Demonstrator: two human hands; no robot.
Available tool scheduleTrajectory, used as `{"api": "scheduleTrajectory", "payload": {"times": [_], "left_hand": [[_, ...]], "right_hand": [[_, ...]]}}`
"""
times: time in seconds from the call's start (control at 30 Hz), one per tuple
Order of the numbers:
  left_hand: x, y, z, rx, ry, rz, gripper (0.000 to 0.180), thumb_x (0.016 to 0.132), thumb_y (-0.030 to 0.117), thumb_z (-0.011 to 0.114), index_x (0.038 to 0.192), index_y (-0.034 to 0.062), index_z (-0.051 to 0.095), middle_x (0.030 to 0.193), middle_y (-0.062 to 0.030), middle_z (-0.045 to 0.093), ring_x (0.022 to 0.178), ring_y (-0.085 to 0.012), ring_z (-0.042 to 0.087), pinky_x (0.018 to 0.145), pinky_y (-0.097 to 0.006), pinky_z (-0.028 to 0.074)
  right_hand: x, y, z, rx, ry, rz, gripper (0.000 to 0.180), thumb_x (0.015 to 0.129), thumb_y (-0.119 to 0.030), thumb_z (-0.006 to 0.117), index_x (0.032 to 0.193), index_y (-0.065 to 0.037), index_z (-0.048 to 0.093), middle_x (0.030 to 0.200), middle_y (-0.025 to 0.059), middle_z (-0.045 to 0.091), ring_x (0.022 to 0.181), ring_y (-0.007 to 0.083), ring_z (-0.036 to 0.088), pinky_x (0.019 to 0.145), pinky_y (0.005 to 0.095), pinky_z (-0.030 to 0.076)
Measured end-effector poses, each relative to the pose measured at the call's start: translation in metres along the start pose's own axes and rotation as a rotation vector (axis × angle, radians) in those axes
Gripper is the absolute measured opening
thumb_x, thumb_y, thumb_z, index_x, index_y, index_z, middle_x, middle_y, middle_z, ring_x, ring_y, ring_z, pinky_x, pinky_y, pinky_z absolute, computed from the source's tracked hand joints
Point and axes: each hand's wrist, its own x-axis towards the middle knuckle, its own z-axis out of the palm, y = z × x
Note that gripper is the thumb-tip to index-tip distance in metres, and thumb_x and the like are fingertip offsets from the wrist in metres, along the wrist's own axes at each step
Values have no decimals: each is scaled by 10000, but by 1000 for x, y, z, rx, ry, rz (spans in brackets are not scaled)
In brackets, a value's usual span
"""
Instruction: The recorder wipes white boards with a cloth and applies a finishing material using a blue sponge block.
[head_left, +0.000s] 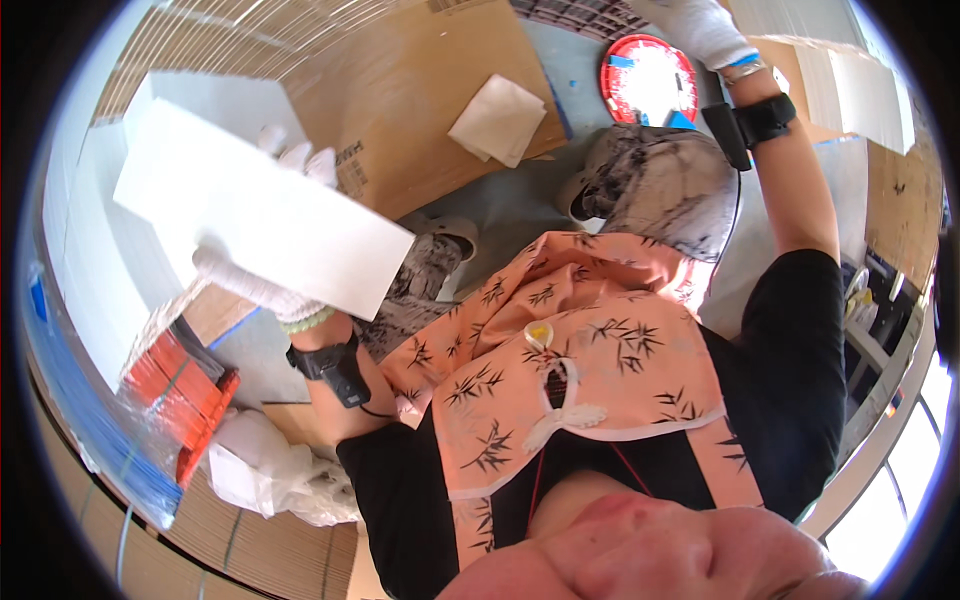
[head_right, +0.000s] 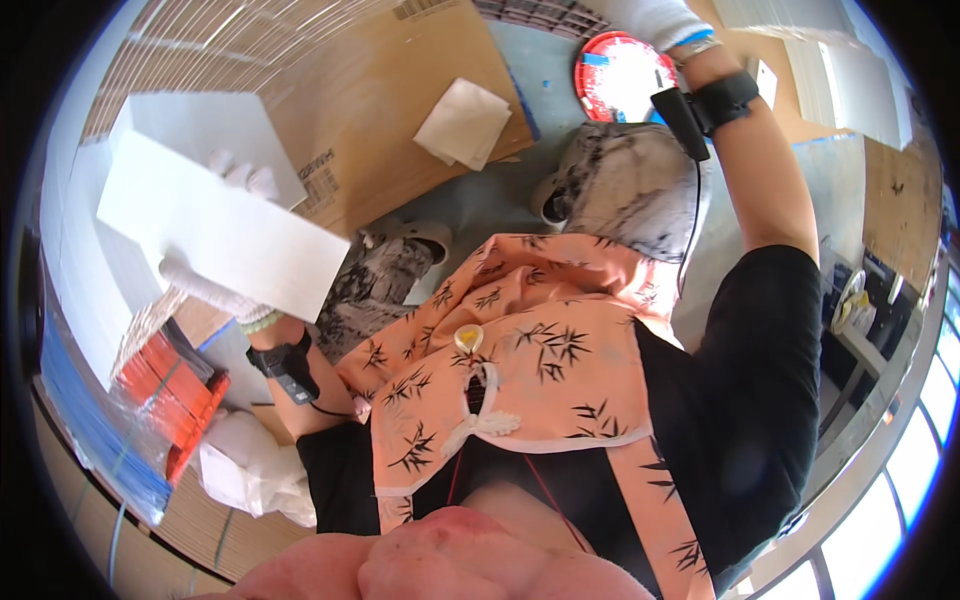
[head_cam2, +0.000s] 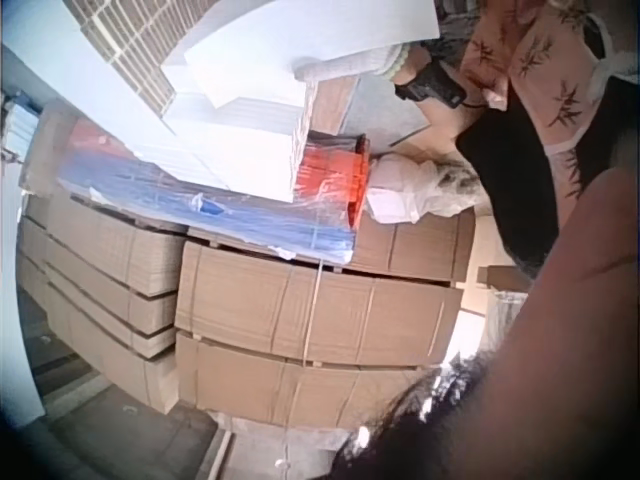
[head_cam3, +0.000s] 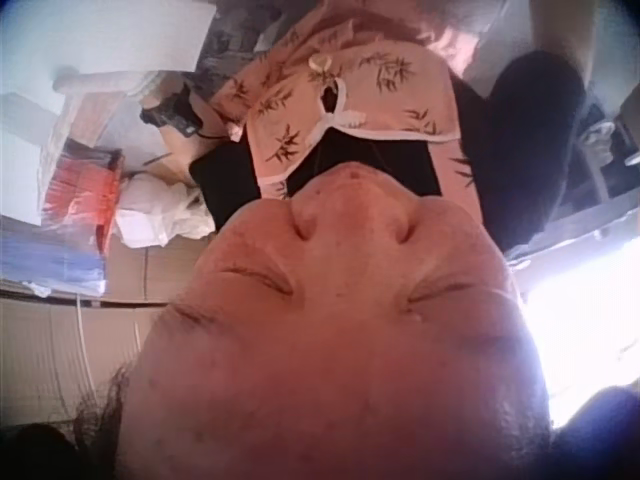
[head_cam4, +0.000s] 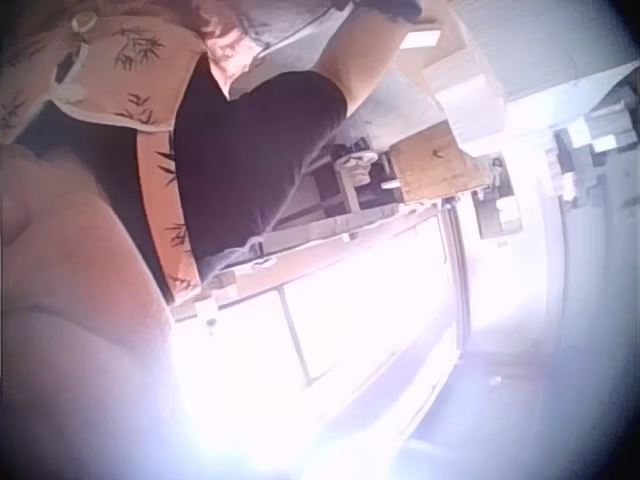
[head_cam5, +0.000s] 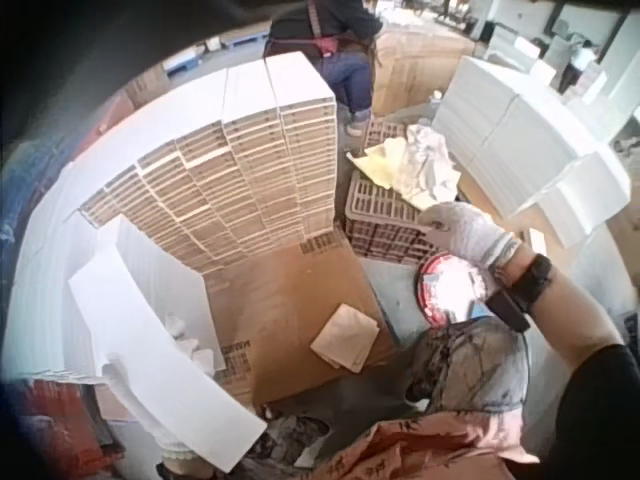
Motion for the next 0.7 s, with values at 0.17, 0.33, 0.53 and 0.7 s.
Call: {"api": "scheduleTrajectory", "payload": {"times": [0.17, 0.33, 0.53, 0.7], "left_hand": [[22, -28, 0, 3, 13, -116, 1065, 778, 609, 722, 1525, 15, 249, 1441, -308, 339, 1243, -460, 426, 1130, -657, 270], [26, -34, 3, 363, 287, -62, 1095, 806, 583, 704, 1535, -16, 148, 1466, -310, 298, 1273, -470, 434, 1160, -632, 270], [60, -102, 39, 568, 473, -54, 985, 659, 405, 860, 1369, -19, 325, 1209, -143, 361, 1037, -281, 381, 980, -453, 370], [66, -103, 25, 1671, 438, -250, 979, 661, 397, 848, 1376, -24, 328, 1236, -145, 372, 1101, -296, 388, 1069, -489, 352]], "right_hand": [[-103, 162, 57, -76, 18, 524, 341, 902, -346, 607, 1131, -110, 701, 1090, 185, 697, 1036, 367, 656, 903, 425, 522], [-209, 214, 208, 74, -90, 1050, 381, 816, -424, 652, 990, -98, 744, 1056, 233, 702, 1026, 390, 675, 909, 446, 528], [-208, 184, 251, 238, 53, 1268, 561, 730, -432, 751, 1096, -15, 663, 1101, 245, 692, 1089, 378, 657, 943, 434, 517], [-190, 182, 262, 242, 5, 1229, 513, 748, -341, 703, 1130, -6, 643, 1096, 247, 689, 1074, 389, 659, 945, 454, 515]]}}
